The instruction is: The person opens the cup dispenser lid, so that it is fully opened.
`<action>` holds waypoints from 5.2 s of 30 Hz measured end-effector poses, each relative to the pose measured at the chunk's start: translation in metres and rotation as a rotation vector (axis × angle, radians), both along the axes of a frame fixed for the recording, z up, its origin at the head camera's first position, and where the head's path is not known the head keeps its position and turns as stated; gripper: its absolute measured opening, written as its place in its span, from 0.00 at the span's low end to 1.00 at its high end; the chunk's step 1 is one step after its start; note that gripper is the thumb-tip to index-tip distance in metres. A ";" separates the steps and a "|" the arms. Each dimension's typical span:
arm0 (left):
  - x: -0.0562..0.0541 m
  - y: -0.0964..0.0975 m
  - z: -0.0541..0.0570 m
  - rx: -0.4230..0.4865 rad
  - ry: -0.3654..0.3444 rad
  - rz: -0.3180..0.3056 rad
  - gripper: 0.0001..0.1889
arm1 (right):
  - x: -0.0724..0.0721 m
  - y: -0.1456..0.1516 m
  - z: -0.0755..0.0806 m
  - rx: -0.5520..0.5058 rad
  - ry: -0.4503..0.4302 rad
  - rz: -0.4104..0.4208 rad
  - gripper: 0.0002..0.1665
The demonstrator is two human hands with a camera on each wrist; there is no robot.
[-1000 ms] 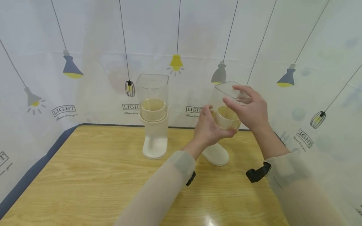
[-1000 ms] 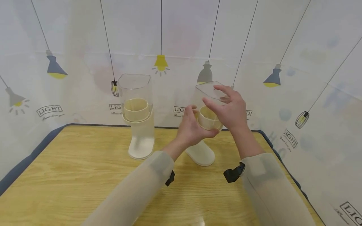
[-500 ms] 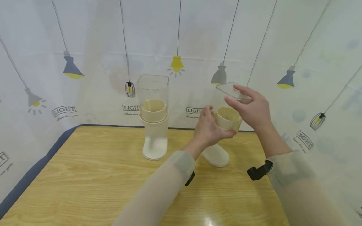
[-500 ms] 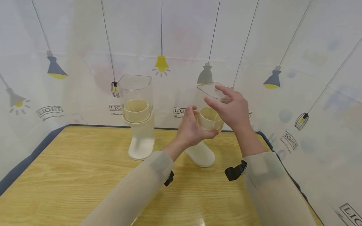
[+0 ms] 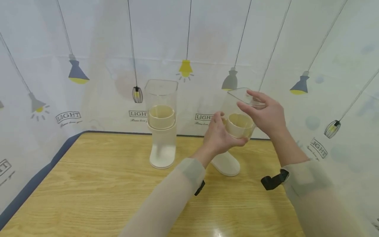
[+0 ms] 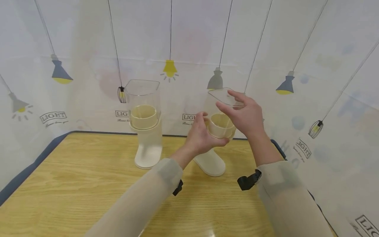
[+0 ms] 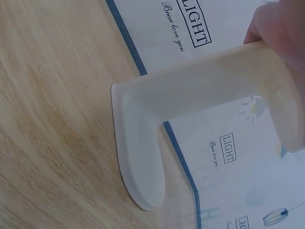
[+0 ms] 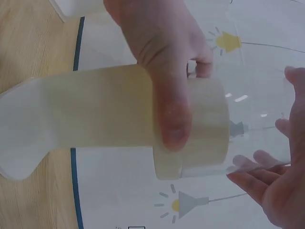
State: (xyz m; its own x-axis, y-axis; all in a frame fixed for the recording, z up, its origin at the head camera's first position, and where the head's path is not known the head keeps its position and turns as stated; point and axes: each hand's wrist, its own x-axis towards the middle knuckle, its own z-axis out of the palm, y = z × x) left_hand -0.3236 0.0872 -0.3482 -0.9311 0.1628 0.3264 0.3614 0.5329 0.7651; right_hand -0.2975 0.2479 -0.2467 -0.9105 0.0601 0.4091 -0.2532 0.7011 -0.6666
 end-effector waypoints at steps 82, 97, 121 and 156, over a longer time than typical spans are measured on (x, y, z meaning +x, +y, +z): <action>0.017 0.014 -0.031 0.133 -0.047 0.149 0.71 | 0.078 0.101 0.013 -0.240 0.019 -0.247 0.37; 0.012 0.009 -0.031 0.200 -0.107 0.090 0.65 | 0.081 0.144 -0.056 -0.092 -0.161 -0.314 0.42; -0.020 -0.011 -0.032 0.236 -0.187 -0.115 0.67 | 0.047 0.178 -0.135 0.129 -0.334 -0.260 0.60; -0.031 -0.009 -0.032 0.251 -0.236 -0.132 0.65 | -0.005 0.177 -0.156 0.175 -0.328 -0.341 0.67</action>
State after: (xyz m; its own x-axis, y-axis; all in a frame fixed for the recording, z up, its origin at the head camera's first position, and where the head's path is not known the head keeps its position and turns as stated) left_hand -0.3548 0.0785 -0.3801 -0.9619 0.2287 0.1498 0.2120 0.2781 0.9368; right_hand -0.3023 0.4245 -0.4029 -0.9333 0.3327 0.1354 0.2129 0.8159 -0.5375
